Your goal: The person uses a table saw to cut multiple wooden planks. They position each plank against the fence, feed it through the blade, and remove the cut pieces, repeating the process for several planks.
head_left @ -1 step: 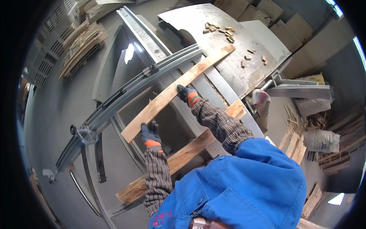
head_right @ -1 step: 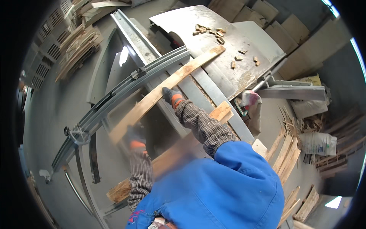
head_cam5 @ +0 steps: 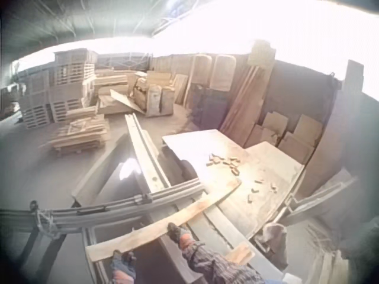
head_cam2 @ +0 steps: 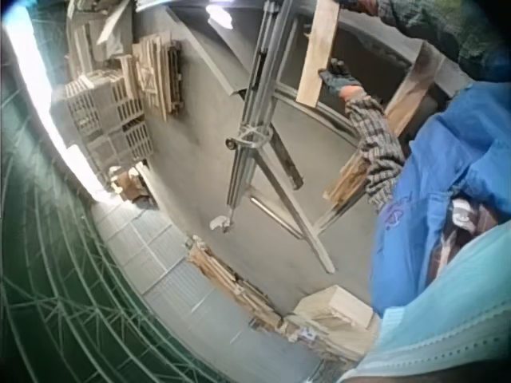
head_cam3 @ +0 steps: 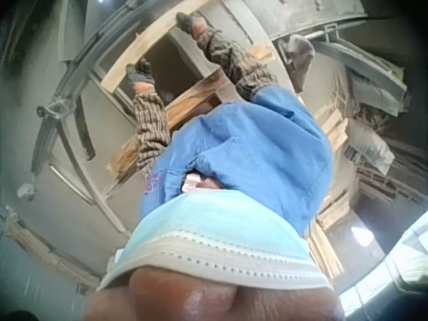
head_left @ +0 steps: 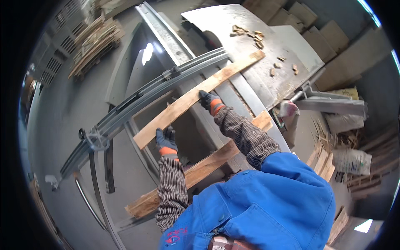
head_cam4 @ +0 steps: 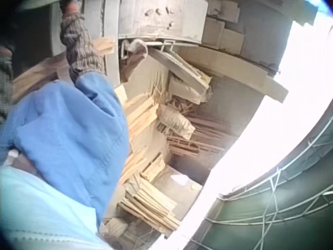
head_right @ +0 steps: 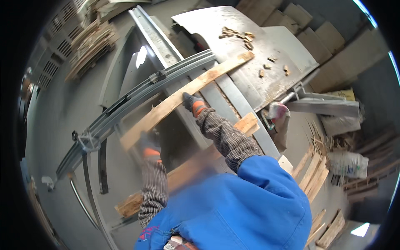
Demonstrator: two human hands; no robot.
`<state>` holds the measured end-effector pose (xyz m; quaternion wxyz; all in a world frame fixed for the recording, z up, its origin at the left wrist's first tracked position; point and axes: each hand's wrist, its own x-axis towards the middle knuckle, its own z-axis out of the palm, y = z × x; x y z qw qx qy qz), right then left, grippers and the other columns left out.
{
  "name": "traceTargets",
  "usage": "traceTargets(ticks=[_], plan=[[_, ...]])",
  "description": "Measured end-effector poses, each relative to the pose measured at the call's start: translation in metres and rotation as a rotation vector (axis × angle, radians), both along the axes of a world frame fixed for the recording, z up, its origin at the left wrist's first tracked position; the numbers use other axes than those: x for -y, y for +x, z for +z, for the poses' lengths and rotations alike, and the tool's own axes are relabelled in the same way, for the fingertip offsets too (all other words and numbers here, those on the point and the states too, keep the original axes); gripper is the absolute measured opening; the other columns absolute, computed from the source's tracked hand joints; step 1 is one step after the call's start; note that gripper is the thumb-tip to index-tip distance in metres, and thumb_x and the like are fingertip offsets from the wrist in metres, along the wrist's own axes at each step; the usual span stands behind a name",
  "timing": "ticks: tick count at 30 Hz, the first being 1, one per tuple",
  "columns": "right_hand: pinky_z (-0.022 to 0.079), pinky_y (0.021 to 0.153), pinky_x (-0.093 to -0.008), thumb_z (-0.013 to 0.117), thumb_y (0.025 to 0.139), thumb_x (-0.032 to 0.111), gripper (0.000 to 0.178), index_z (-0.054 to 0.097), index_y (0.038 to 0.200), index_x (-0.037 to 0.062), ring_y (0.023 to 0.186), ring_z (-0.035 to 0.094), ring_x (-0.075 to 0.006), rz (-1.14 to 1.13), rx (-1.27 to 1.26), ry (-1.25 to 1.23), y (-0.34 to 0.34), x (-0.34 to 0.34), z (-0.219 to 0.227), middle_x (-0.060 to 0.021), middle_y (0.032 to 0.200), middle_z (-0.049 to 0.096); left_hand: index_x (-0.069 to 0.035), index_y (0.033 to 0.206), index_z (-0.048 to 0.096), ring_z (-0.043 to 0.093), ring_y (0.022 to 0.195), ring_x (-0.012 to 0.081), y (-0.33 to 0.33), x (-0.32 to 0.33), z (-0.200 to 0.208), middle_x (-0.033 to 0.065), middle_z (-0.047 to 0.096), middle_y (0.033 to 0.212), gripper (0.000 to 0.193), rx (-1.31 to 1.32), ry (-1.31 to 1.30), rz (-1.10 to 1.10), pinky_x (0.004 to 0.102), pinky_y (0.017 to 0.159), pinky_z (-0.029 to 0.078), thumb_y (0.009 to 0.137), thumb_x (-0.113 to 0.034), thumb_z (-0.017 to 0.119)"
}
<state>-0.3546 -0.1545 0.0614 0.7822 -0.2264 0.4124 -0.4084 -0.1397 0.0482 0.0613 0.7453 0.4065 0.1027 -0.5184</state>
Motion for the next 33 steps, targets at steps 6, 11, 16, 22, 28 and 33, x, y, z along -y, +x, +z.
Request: traceTargets(ticks=[6,11,16,22,28,33], plan=[[0.049,0.052,-0.0264,0.077,0.088,0.032,0.022,0.066,0.09,0.0126,0.061,0.062,-0.0147,0.004,-0.075,0.129,0.074,-0.026,-0.02,-0.0029,0.075,0.066,-0.013,0.105,0.063,0.072,0.078,0.0208,0.085,0.001,-0.018,0.0074,0.07,0.087,0.023,-0.028,0.069,0.144,0.0363,0.064,0.063,0.095,-0.033,0.066],[0.057,0.064,-0.0293,0.079,0.087,0.026,0.03,0.065,0.104,0.0058,0.075,0.068,-0.0193,-0.085,0.024,0.164,0.133,-0.016,-0.07,-0.0066,0.087,0.069,-0.015,0.105,0.062,0.071,0.077,0.0186,0.13,0.014,-0.036,0.0055,0.07,0.088,0.023,-0.106,0.127,0.229,0.0355,0.063,0.062,0.096,-0.036,0.065],[0.061,0.079,-0.0412,0.079,0.085,0.013,0.03,0.063,0.107,-0.0007,0.086,0.07,-0.0263,-0.008,0.014,0.214,0.176,-0.012,-0.085,-0.0115,0.097,0.071,-0.012,0.11,0.062,0.07,0.076,0.0179,0.137,0.027,-0.054,0.0044,0.07,0.09,0.029,-0.114,0.127,0.011,0.0337,0.062,0.06,0.097,-0.039,0.061],[0.061,0.08,-0.0407,0.082,0.081,0.009,0.039,0.06,0.112,-0.0021,0.084,0.071,-0.0285,-0.142,-0.075,0.203,0.2,-0.038,-0.073,-0.0144,0.096,0.071,-0.013,0.106,0.06,0.07,0.071,0.0179,0.133,0.036,-0.072,0.0057,0.071,0.086,0.023,-0.107,0.112,0.013,0.0327,0.06,0.06,0.097,-0.033,0.063],[0.062,0.076,-0.0419,0.083,0.079,0.005,0.05,0.055,0.12,-0.0027,0.082,0.071,-0.032,-0.015,0.218,0.235,0.214,-0.048,-0.086,-0.0181,0.101,0.069,-0.014,0.109,0.061,0.072,0.08,0.0244,0.15,0.055,-0.077,0.0056,0.07,0.092,0.017,-0.151,0.147,0.167,0.0382,0.062,0.062,0.095,-0.022,0.067],[0.061,0.073,-0.0441,0.08,0.083,0.015,0.038,0.059,0.11,-0.0013,0.079,0.071,-0.0316,0.07,0.136,0.387,0.211,-0.04,-0.077,-0.0137,0.093,0.069,-0.012,0.106,0.063,0.072,0.082,0.0269,0.163,0.05,-0.094,0.0078,0.07,0.095,0.014,-0.079,0.104,0.145,0.0398,0.064,0.063,0.094,-0.019,0.067]])
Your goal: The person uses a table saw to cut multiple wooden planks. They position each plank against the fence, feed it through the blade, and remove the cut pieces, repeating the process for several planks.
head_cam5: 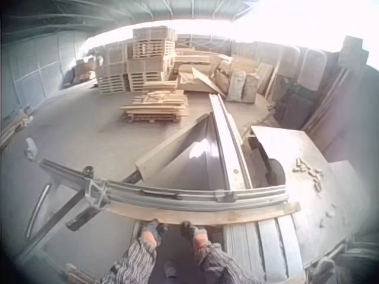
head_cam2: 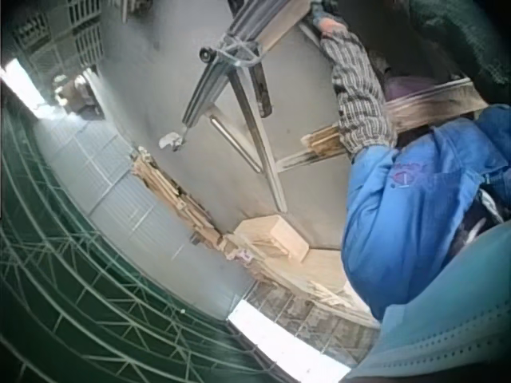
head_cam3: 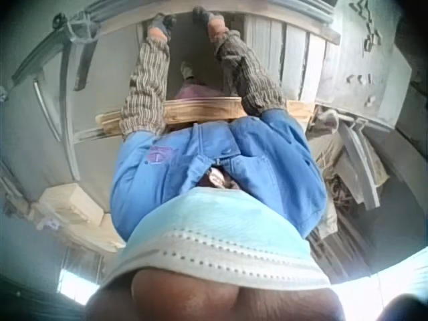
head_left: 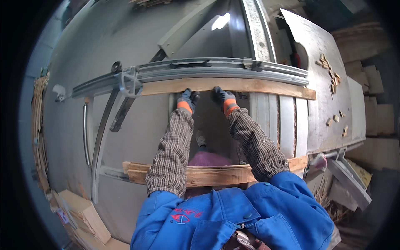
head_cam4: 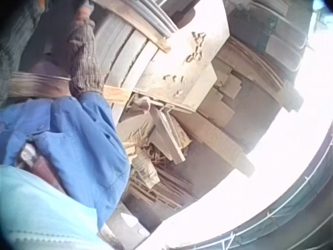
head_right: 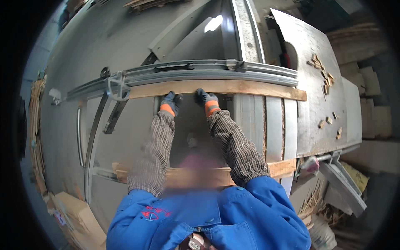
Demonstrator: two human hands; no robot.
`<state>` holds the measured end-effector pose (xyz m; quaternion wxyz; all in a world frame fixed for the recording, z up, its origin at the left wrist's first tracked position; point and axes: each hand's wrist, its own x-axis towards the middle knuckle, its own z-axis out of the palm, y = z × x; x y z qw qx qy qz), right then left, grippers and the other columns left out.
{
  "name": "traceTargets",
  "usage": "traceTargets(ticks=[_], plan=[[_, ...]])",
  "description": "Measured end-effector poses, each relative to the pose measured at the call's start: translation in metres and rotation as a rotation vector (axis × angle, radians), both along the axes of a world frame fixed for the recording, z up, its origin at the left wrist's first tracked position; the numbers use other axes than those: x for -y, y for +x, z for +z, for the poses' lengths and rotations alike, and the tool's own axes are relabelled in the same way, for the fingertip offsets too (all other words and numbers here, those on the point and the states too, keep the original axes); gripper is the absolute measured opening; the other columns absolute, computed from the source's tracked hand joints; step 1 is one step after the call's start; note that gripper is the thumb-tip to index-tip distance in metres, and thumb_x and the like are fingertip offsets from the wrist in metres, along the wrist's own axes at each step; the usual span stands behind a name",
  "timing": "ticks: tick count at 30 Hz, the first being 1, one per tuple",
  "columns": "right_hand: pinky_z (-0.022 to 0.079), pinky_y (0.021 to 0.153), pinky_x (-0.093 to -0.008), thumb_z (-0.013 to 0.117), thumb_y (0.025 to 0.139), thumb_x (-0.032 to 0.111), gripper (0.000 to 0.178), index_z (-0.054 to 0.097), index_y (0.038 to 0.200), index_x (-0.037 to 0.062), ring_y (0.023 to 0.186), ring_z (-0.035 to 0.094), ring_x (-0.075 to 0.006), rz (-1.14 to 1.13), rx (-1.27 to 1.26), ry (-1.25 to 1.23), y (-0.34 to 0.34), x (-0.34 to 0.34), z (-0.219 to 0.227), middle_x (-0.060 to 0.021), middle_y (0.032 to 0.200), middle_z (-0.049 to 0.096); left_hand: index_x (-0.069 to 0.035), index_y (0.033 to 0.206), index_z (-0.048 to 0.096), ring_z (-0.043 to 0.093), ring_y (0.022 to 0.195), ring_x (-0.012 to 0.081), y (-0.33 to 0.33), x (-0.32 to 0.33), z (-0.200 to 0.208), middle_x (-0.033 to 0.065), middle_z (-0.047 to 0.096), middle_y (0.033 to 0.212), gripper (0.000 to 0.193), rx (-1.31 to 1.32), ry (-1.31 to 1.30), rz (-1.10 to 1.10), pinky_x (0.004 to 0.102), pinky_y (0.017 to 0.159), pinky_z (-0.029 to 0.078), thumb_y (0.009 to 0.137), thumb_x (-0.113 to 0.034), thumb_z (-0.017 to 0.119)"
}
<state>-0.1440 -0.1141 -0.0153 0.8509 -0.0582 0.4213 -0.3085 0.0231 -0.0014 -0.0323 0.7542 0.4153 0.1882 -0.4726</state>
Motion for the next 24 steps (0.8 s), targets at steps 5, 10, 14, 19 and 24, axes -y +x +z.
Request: traceTargets(ticks=[5,10,14,19,24], plan=[[0.058,0.062,-0.0406,0.076,0.087,0.034,0.041,0.06,0.109,0.0027,0.069,0.069,-0.0287,0.184,-0.363,-0.186,-0.049,0.012,0.042,-0.0144,0.09,0.068,-0.01,0.109,0.063,0.072,0.08,0.0256,0.006,-0.011,-0.013,0.0083,0.072,0.093,0.017,0.023,0.035,0.012,0.0335,0.064,0.063,0.094,-0.019,0.067],[0.057,0.047,-0.0377,0.07,0.092,0.032,0.037,0.063,0.103,-0.0023,0.056,0.067,-0.0279,0.103,-0.432,-0.314,-0.058,0.038,0.036,-0.0157,0.083,0.069,-0.004,0.106,0.064,0.073,0.077,0.0235,0.02,-0.005,-0.031,0.0104,0.072,0.094,0.02,0.081,0.016,-0.058,0.0324,0.066,0.064,0.095,-0.021,0.066],[0.057,0.047,-0.0365,0.072,0.09,0.03,0.035,0.063,0.1,-0.0026,0.055,0.066,-0.0258,0.192,-0.485,-0.255,-0.06,0.04,0.05,-0.014,0.082,0.068,-0.003,0.104,0.063,0.072,0.076,0.0225,0.022,-0.008,-0.018,0.0112,0.072,0.091,0.021,0.112,0.026,-0.079,0.0315,0.065,0.065,0.096,-0.023,0.065],[0.055,0.049,-0.032,0.077,0.085,0.029,0.036,0.063,0.099,0.0,0.056,0.065,-0.0208,0.015,-0.347,-0.244,-0.072,0.036,0.045,-0.011,0.08,0.067,-0.006,0.102,0.064,0.072,0.074,0.0189,-0.012,-0.002,0.039,0.0086,0.072,0.086,0.02,0.119,-0.143,-0.154,0.0289,0.062,0.063,0.094,-0.024,0.067],[0.053,0.055,-0.0334,0.079,0.084,0.033,0.038,0.059,0.099,0.005,0.065,0.064,-0.0191,0.042,-0.275,-0.225,-0.075,0.008,0.058,-0.0078,0.084,0.066,-0.009,0.095,0.066,0.07,0.07,0.0161,-0.002,-0.02,0.035,0.005,0.071,0.079,0.017,0.164,0.133,-0.082,0.0272,0.057,0.062,0.091,-0.025,0.071]])
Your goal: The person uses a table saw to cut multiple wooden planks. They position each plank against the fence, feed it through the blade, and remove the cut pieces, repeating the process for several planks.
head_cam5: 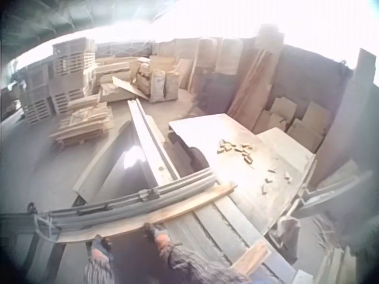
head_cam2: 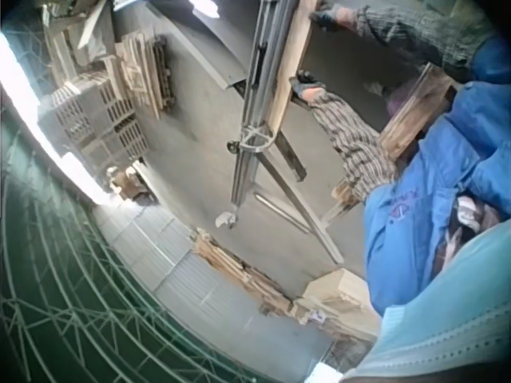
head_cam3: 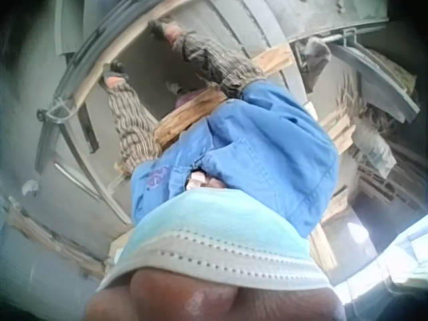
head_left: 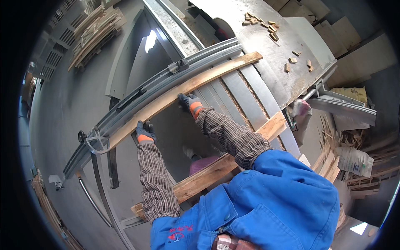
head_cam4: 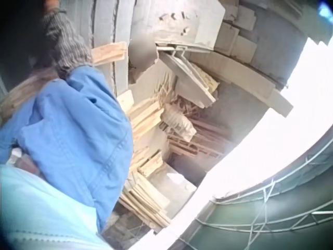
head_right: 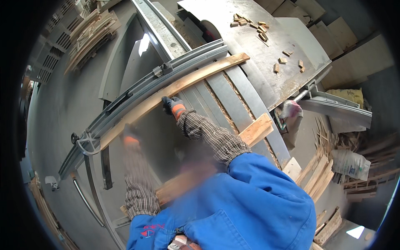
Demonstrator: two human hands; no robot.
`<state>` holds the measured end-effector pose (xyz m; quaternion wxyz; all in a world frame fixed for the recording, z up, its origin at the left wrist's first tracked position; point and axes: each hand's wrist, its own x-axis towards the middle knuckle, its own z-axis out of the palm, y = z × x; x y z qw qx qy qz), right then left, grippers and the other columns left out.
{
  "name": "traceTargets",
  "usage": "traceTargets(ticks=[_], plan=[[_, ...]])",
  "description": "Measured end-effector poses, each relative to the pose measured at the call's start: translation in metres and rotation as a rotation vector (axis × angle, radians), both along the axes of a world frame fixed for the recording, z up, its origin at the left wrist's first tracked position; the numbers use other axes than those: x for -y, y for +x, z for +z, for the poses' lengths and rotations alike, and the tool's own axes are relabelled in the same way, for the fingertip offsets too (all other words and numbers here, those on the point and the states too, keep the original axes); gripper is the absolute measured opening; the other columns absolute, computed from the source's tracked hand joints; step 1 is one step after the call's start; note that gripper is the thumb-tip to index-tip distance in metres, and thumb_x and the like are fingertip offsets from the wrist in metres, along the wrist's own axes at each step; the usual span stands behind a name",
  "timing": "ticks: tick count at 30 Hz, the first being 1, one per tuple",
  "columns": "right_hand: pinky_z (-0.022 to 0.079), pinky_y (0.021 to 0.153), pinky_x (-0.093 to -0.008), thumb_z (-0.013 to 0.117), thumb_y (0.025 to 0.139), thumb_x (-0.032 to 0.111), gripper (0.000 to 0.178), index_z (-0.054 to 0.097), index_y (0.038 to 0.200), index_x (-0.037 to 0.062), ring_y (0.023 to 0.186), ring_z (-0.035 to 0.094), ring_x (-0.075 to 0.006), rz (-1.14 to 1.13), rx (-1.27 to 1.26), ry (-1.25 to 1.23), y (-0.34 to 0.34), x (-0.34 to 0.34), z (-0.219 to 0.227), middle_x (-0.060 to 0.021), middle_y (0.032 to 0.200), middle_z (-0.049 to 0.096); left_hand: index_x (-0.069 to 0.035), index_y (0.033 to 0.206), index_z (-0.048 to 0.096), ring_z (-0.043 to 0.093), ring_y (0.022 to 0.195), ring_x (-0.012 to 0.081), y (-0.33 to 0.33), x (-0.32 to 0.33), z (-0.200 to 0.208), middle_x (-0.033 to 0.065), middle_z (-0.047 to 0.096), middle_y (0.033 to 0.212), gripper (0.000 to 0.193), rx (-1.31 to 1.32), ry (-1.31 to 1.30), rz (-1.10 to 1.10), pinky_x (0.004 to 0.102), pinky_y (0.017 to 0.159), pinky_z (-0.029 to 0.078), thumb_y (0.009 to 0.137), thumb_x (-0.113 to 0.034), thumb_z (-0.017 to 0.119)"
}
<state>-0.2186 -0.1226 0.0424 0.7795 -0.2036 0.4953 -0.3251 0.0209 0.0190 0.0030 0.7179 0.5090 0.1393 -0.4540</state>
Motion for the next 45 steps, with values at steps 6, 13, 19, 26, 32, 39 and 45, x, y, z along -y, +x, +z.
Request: traceTargets(ticks=[6,13,19,26,32,39,45], plan=[[0.057,0.076,-0.0394,0.078,0.085,0.036,0.043,0.06,0.117,0.0125,0.084,0.065,-0.022,0.096,0.107,0.063,-0.012,0.014,-0.016,-0.0061,0.097,0.066,-0.009,0.094,0.065,0.068,0.065,0.0139,-0.017,0.003,0.016,0.0037,0.069,0.077,0.02,-0.018,-0.014,0.058,0.0241,0.052,0.059,0.088,-0.027,0.074],[0.057,0.087,-0.0376,0.08,0.083,0.036,0.045,0.064,0.116,0.0112,0.096,0.065,-0.0233,0.047,0.247,0.07,-0.017,0.011,-0.002,-0.0074,0.105,0.066,-0.008,0.092,0.068,0.06,0.056,0.0075,-0.037,-0.005,0.055,0.0016,0.068,0.074,0.029,-0.057,0.088,-0.03,0.0185,0.044,0.051,0.086,-0.035,0.075],[0.06,0.071,-0.0339,0.085,0.076,0.044,0.058,0.063,0.113,0.0045,0.082,0.067,-0.0236,-0.015,0.01,0.048,0.004,0.007,0.025,-0.0095,0.096,0.066,-0.014,0.091,0.067,0.06,0.057,0.0083,-0.021,-0.003,0.047,-0.0005,0.068,0.075,0.031,0.11,-0.005,-0.081,0.0206,0.047,0.052,0.086,-0.042,0.076],[0.059,0.055,-0.0307,0.083,0.076,0.048,0.062,0.064,0.106,-0.0024,0.06,0.065,-0.02,-0.128,-0.175,0.122,0.008,0.016,0.033,-0.0126,0.09,0.066,-0.017,0.096,0.066,0.066,0.071,0.0125,-0.015,-0.001,0.018,-0.0003,0.07,0.084,0.026,0.048,0.028,-0.187,0.0269,0.056,0.057,0.088,-0.04,0.074],[0.059,0.053,-0.0306,0.079,0.082,0.043,0.053,0.065,0.107,-0.0012,0.058,0.066,-0.0207,-0.093,-0.192,0.099,0.012,0.023,0.022,-0.0122,0.088,0.068,-0.016,0.099,0.066,0.068,0.076,0.0151,-0.008,0.003,-0.019,0.0,0.071,0.091,0.02,-0.045,-0.024,-0.158,0.0302,0.058,0.057,0.09,-0.033,0.073],[0.061,0.064,-0.0337,0.078,0.085,0.043,0.047,0.066,0.108,0.0032,0.071,0.071,-0.025,0.008,-0.092,-0.017,0.007,0.037,-0.02,-0.0142,0.09,0.071,-0.014,0.105,0.065,0.071,0.078,0.0201,-0.011,0.015,-0.007,0.0027,0.07,0.094,0.019,-0.052,-0.136,-0.075,0.0338,0.059,0.059,0.089,-0.018,0.074],[0.061,0.06,-0.0374,0.074,0.089,0.037,0.044,0.063,0.111,0.0011,0.069,0.069,-0.0261,0.018,-0.106,-0.011,0.003,0.03,-0.031,-0.0146,0.086,0.068,-0.011,0.107,0.063,0.072,0.076,0.0238,-0.018,0.027,0.004,0.0069,0.071,0.093,0.014,-0.153,-0.036,0.034,0.0367,0.059,0.061,0.094,-0.014,0.065]])
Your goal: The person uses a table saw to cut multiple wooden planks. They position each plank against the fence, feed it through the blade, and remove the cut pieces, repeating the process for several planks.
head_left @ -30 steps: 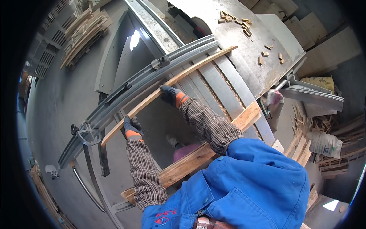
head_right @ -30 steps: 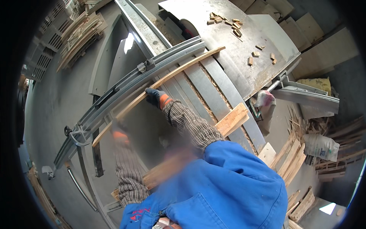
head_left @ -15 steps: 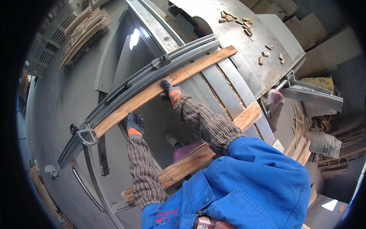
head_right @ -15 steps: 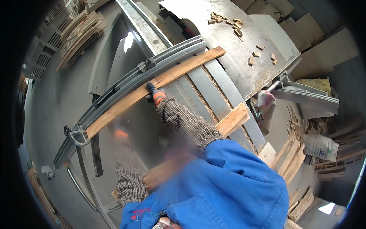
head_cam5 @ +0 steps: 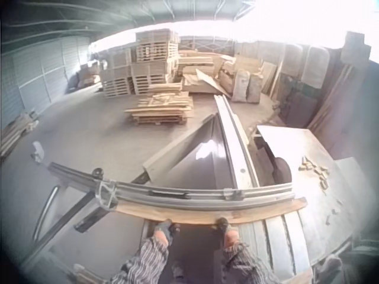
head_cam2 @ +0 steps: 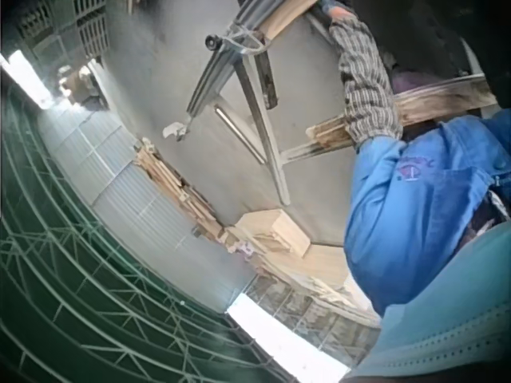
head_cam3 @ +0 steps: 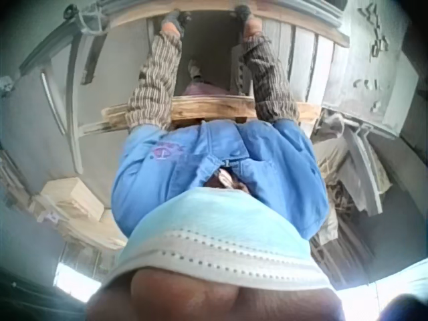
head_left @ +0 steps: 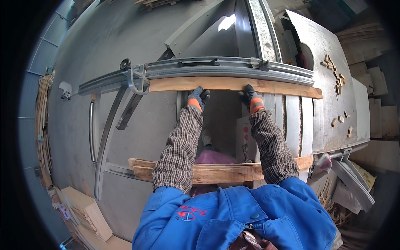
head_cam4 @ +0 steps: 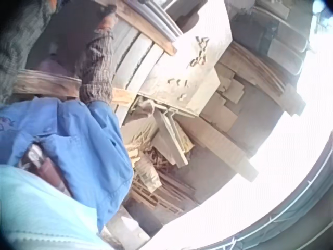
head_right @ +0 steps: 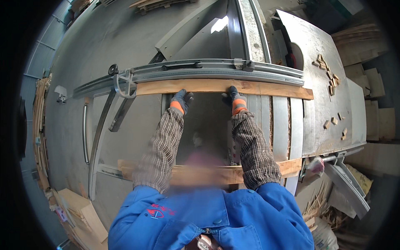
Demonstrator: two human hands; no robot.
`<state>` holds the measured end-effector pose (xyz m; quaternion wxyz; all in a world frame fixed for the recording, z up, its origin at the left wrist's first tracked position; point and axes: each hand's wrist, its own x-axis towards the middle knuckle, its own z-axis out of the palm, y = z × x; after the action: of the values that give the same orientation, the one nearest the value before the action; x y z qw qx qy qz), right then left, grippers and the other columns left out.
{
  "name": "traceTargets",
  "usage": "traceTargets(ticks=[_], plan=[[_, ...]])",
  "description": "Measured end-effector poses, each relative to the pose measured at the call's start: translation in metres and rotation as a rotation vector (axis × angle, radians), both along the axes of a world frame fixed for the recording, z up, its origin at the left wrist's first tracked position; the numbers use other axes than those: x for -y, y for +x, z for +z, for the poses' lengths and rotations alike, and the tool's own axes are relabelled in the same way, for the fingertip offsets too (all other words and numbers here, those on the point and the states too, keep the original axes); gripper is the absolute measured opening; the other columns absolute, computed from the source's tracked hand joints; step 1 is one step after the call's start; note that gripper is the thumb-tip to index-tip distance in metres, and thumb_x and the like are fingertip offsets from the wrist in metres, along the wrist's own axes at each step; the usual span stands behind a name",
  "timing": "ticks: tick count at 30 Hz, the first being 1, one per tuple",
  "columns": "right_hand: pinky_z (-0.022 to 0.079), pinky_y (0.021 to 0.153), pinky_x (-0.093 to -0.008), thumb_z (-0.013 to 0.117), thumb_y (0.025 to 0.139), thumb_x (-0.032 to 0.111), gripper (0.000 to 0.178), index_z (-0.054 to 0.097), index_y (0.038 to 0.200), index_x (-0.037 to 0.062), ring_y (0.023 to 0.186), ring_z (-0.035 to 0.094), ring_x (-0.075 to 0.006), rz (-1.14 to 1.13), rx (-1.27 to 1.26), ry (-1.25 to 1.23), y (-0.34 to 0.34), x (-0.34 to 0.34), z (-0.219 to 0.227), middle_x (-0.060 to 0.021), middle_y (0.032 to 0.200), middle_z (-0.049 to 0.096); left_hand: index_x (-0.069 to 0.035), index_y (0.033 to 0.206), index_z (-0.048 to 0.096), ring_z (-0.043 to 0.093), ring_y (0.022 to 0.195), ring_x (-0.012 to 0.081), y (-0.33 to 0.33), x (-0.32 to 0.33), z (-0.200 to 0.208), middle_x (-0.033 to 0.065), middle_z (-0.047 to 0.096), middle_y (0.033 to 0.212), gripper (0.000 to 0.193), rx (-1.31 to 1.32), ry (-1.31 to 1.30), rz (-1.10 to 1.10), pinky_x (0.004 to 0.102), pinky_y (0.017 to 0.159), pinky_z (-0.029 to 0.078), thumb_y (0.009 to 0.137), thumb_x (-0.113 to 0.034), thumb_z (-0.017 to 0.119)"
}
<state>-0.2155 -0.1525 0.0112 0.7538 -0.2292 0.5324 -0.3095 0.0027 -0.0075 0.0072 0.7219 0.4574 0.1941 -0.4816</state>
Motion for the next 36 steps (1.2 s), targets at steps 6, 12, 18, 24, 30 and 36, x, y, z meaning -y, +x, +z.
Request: traceTargets(ticks=[6,12,18,24,30,36], plan=[[0.056,0.05,-0.0378,0.073,0.088,0.036,0.037,0.064,0.101,0.0019,0.056,0.062,-0.0261,0.103,-0.179,-0.083,-0.004,-0.001,0.02,-0.0138,0.077,0.066,-0.012,0.11,0.062,0.07,0.08,0.023,-0.003,0.0,-0.016,0.0059,0.07,0.096,0.017,0.043,0.03,0.021,0.0386,0.063,0.059,0.094,-0.019,0.064],[0.055,0.049,-0.0368,0.071,0.09,0.038,0.035,0.067,0.099,0.0046,0.058,0.065,-0.0251,0.09,-0.16,-0.107,-0.018,0.012,-0.005,-0.0116,0.081,0.067,-0.012,0.109,0.062,0.07,0.078,0.0229,-0.012,0.014,-0.008,0.0073,0.07,0.094,0.018,0.053,0.037,0.008,0.0372,0.059,0.058,0.093,-0.018,0.066],[0.053,0.054,-0.0332,0.071,0.091,0.042,0.041,0.067,0.092,0.0019,0.057,0.067,-0.0201,0.04,-0.278,-0.238,-0.007,0.007,-0.003,-0.0091,0.072,0.069,-0.01,0.104,0.065,0.072,0.076,0.0225,0.007,0.01,-0.044,0.0068,0.071,0.092,0.016,0.099,-0.016,0.014,0.0329,0.056,0.059,0.09,-0.018,0.07],[0.055,0.059,-0.0356,0.06,0.093,0.047,0.054,0.064,0.105,-0.0049,0.054,0.068,-0.0244,0.3,-0.493,-0.152,0.001,-0.009,0.065,-0.0151,0.073,0.071,-0.013,0.1,0.065,0.072,0.073,0.0182,0.036,-0.018,-0.075,0.0052,0.074,0.087,0.023,0.069,0.002,-0.135,0.0326,0.059,0.06,0.095,-0.035,0.066],[0.054,0.071,-0.0374,0.063,0.093,0.039,0.04,0.065,0.105,0.0007,0.08,0.068,-0.028,0.539,-0.468,-0.431,-0.031,0.005,0.052,-0.0153,0.083,0.071,-0.014,0.096,0.064,0.073,0.076,0.0179,0.038,-0.03,-0.042,0.0062,0.075,0.093,0.026,0.187,-0.121,-0.372,0.0337,0.063,0.062,0.096,-0.04,0.062],[0.054,0.08,-0.0376,0.068,0.09,0.025,0.03,0.066,0.109,0.002,0.088,0.066,-0.0221,0.007,-0.333,-0.675,-0.186,-0.082,0.107,-0.0118,0.098,0.069,-0.008,0.109,0.065,0.071,0.082,0.017,-0.02,-0.06,0.026,0.0088,0.073,0.103,0.032,0.264,-0.02,-0.56,0.0299,0.067,0.062,0.099,-0.037,0.059]])
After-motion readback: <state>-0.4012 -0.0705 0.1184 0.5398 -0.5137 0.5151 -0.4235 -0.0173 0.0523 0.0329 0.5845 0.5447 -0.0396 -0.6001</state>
